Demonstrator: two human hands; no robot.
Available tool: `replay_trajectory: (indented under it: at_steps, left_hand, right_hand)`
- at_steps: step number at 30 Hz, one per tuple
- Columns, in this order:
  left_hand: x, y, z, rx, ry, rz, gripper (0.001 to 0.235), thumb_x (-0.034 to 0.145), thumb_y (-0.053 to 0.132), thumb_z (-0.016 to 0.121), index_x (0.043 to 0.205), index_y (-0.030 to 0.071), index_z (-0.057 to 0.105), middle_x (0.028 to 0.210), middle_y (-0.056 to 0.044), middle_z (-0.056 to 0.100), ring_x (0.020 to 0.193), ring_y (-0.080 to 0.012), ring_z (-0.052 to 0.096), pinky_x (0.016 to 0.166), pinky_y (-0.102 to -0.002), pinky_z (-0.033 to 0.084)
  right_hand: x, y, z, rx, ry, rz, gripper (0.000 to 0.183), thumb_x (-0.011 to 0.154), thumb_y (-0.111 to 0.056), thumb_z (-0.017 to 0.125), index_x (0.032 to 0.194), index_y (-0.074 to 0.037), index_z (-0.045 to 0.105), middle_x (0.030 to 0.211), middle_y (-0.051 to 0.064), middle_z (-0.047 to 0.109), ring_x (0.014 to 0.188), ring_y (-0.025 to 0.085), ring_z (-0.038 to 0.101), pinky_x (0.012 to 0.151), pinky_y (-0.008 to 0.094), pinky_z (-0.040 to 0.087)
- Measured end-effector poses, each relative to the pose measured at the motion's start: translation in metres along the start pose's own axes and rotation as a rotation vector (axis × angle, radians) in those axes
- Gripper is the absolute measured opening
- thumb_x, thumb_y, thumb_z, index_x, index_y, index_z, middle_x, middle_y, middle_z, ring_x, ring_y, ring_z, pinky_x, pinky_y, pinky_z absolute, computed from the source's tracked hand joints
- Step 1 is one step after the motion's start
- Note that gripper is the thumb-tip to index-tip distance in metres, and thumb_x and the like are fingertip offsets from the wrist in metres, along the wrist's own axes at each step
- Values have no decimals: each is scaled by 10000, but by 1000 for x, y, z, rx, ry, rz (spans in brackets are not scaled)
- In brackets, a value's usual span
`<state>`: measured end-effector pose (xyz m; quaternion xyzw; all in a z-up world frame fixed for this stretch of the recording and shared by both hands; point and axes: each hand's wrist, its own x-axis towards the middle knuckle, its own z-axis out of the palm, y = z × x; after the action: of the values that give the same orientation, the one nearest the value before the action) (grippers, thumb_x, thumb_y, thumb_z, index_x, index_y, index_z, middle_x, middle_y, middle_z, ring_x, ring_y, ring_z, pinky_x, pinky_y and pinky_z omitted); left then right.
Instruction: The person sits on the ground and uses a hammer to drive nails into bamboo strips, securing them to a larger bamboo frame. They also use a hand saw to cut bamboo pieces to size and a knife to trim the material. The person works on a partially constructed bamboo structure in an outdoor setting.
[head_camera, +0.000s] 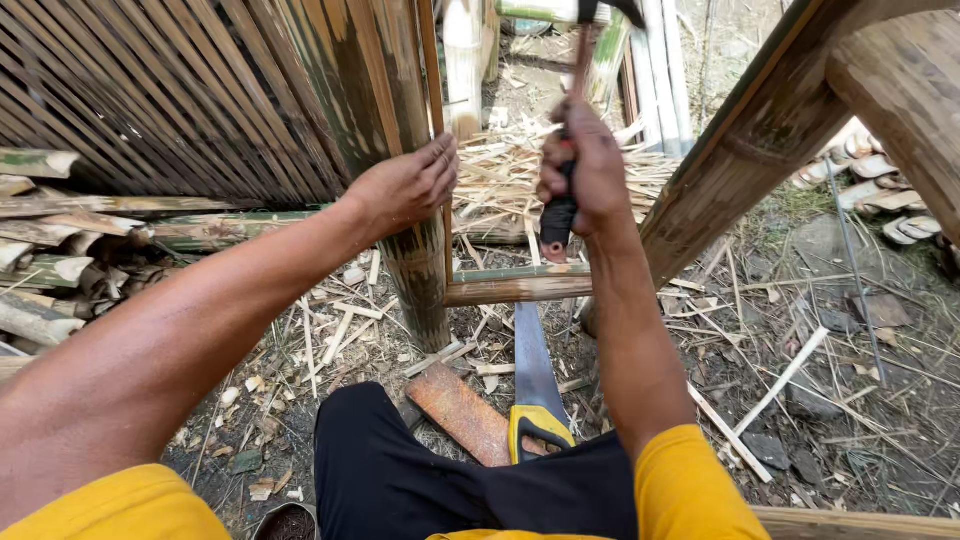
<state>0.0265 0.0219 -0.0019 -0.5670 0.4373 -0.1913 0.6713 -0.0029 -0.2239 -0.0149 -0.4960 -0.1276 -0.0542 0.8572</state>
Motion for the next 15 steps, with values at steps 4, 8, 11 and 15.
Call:
replay_trajectory:
  at_steps: [4, 8, 11, 15]
  left_hand:
    - [0, 6, -1, -48, -11, -7, 695, 1027, 444, 426, 1573, 42, 272, 1578, -230, 362, 1436, -372, 370, 1190, -547, 195]
    - [7, 9, 6, -55, 28, -36, 675, 1025, 413, 456, 1571, 49, 297, 1573, -219, 379, 1433, -350, 384, 1192, -522, 211]
    - [5, 7, 7, -81, 19, -53, 682, 1018, 425, 470, 1570, 68, 290, 1579, -203, 367, 1439, -339, 369, 1202, -512, 192]
    - [4, 6, 5, -77, 24, -35, 706, 995, 407, 539, 1571, 88, 286, 1587, -191, 364, 1447, -333, 364, 1205, -512, 188]
  right_hand:
    - [13, 21, -3, 73, -110, -80, 401, 1165, -405, 400, 939, -76, 444, 640, -24, 453, 466, 104, 439, 423, 297, 405]
    - [10, 6, -16, -259, -251, 71, 288, 1116, -387, 442, 1071, -107, 492, 645, -40, 454, 469, 73, 428, 401, 279, 426]
    - [-3, -5, -20, 122, 126, -141, 297, 1127, -373, 425, 1085, -87, 494, 665, -39, 452, 492, 81, 442, 431, 273, 439]
    - [30, 6, 4, 40, 83, -116, 273, 1105, -349, 441, 1058, -81, 474, 644, -41, 438, 464, 75, 416, 408, 284, 449]
